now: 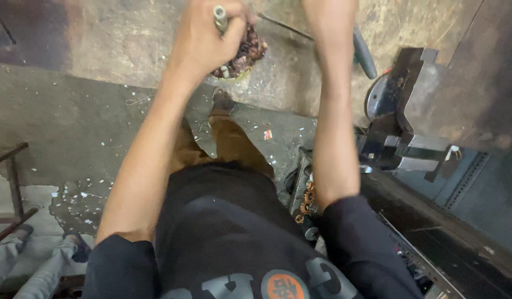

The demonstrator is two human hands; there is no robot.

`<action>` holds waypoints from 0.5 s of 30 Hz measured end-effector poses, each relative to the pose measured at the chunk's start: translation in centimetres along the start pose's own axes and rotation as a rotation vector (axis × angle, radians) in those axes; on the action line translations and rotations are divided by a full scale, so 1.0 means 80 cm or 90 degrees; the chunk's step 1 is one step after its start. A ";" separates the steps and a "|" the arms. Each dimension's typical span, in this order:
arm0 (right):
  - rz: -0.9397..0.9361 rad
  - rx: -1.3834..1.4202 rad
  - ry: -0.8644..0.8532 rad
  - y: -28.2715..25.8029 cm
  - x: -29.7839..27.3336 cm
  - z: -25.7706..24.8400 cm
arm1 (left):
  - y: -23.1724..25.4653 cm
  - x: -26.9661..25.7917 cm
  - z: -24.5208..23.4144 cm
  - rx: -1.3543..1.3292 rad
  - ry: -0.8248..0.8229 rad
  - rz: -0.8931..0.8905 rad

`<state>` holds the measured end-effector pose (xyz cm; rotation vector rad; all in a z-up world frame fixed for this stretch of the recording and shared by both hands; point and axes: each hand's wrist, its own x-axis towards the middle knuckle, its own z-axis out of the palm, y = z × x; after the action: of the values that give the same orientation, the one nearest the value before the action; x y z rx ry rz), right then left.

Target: The person sits on the floor and uses pliers and a screwdriver to remove copper windings from a circular motor stator. They then move to a workbench to continue stripping the windings and cleaning the component.

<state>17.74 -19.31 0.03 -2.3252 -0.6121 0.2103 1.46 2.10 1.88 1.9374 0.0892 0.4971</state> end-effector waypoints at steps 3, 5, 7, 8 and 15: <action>-0.062 0.271 -0.091 -0.061 -0.067 -0.020 | -0.013 -0.002 0.003 0.037 0.002 0.010; -0.179 0.284 -0.168 -0.104 -0.105 -0.023 | -0.012 -0.001 0.005 0.041 0.005 0.014; -0.117 0.284 -0.120 -0.133 -0.115 0.001 | -0.011 -0.001 0.005 0.024 0.002 -0.008; -0.084 0.284 -0.096 -0.141 -0.119 0.008 | -0.010 -0.001 0.005 0.029 0.004 -0.007; -0.003 0.346 0.018 -0.153 -0.143 -0.008 | -0.006 0.004 0.008 0.076 -0.001 -0.013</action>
<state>3.45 -17.47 8.51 -1.7990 -0.4737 0.2991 2.11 1.85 1.32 2.0511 0.1403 0.4854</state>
